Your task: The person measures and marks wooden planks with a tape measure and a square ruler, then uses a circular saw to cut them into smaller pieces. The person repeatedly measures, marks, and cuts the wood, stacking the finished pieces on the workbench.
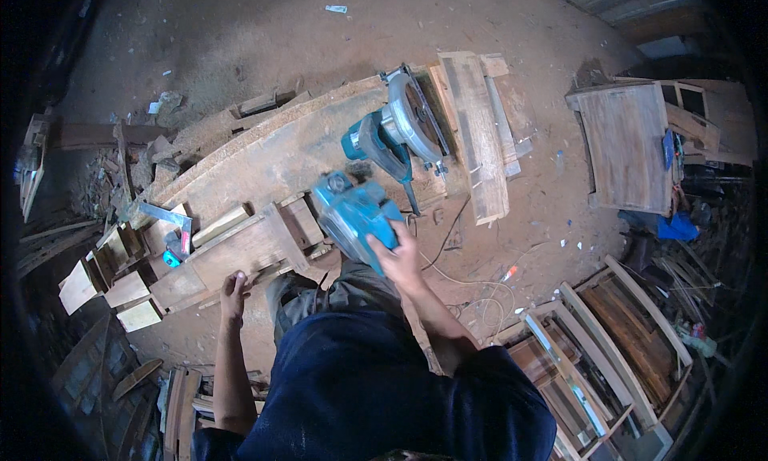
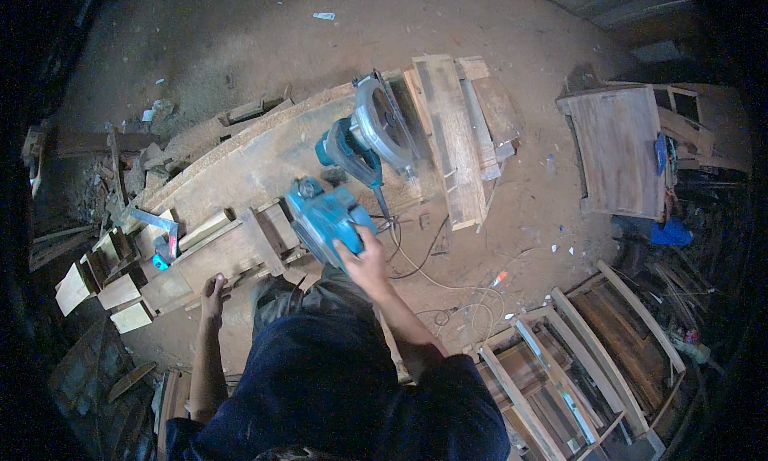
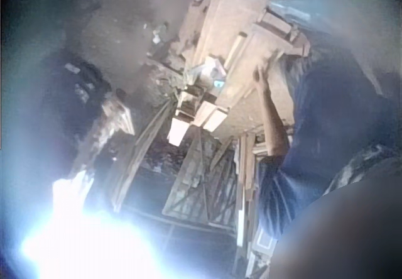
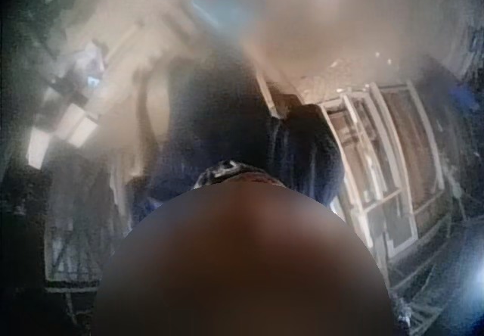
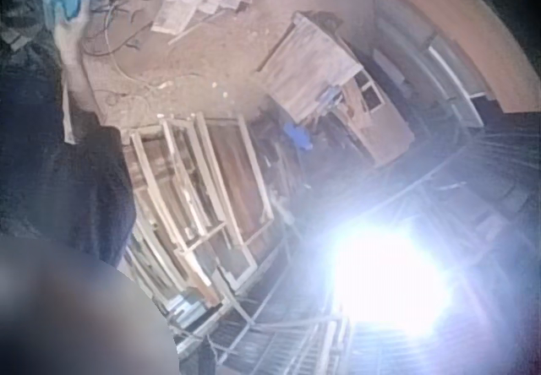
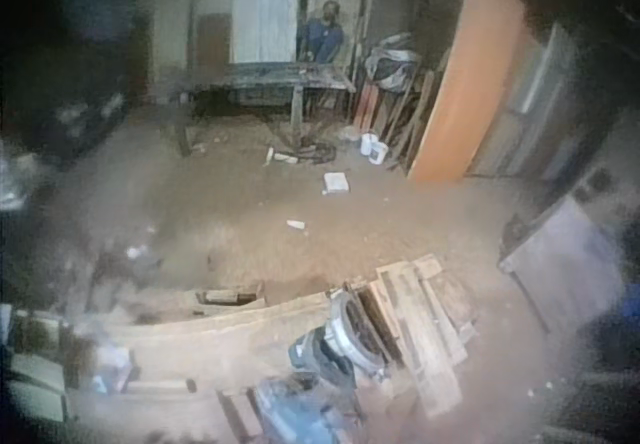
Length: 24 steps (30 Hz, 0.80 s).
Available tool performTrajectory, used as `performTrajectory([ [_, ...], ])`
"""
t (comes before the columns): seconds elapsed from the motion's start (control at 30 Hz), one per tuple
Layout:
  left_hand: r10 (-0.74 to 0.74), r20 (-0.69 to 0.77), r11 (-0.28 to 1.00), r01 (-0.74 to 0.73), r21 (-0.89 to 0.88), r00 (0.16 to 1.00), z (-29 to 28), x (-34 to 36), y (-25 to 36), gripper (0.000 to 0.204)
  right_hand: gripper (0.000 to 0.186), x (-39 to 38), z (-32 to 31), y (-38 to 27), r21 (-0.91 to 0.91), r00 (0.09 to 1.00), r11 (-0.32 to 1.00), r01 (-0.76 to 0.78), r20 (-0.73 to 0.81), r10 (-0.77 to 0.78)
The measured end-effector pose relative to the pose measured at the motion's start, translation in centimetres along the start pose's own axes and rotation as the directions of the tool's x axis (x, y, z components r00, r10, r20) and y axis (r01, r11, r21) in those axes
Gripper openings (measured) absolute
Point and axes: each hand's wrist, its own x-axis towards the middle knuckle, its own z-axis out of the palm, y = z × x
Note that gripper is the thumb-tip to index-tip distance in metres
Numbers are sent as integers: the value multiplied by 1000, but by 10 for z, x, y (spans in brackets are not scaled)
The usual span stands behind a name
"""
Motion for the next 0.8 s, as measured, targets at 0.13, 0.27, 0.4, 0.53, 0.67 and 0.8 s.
performTrajectory([
  [0.13,-38,-73,999,36,-25,997,-18,-17,-34,50,40,22,41,27,-16,1000,1000,-1,0,1],
  [0.27,-168,-89,986,168,-11,982,-27,-29,-83,56,56,34,34,51,-58,991,992,-112,63,116],
  [0.4,-207,-86,978,210,19,974,-17,-34,-94,55,55,27,12,53,-342,981,922,182,124,-148],
  [0.53,-185,-94,983,186,1,978,-17,-27,-83,54,37,22,-23,9,-152,999,988,38,41,-32],
  [0.67,-139,-94,990,136,-38,986,-11,-20,-61,50,30,54,-89,1,-174,952,978,114,-263,-157],
  [0.8,-112,-68,994,111,-8,991,-8,-19,-44,45,58,127,-159,48,-651,900,755,82,-278,-337],
])
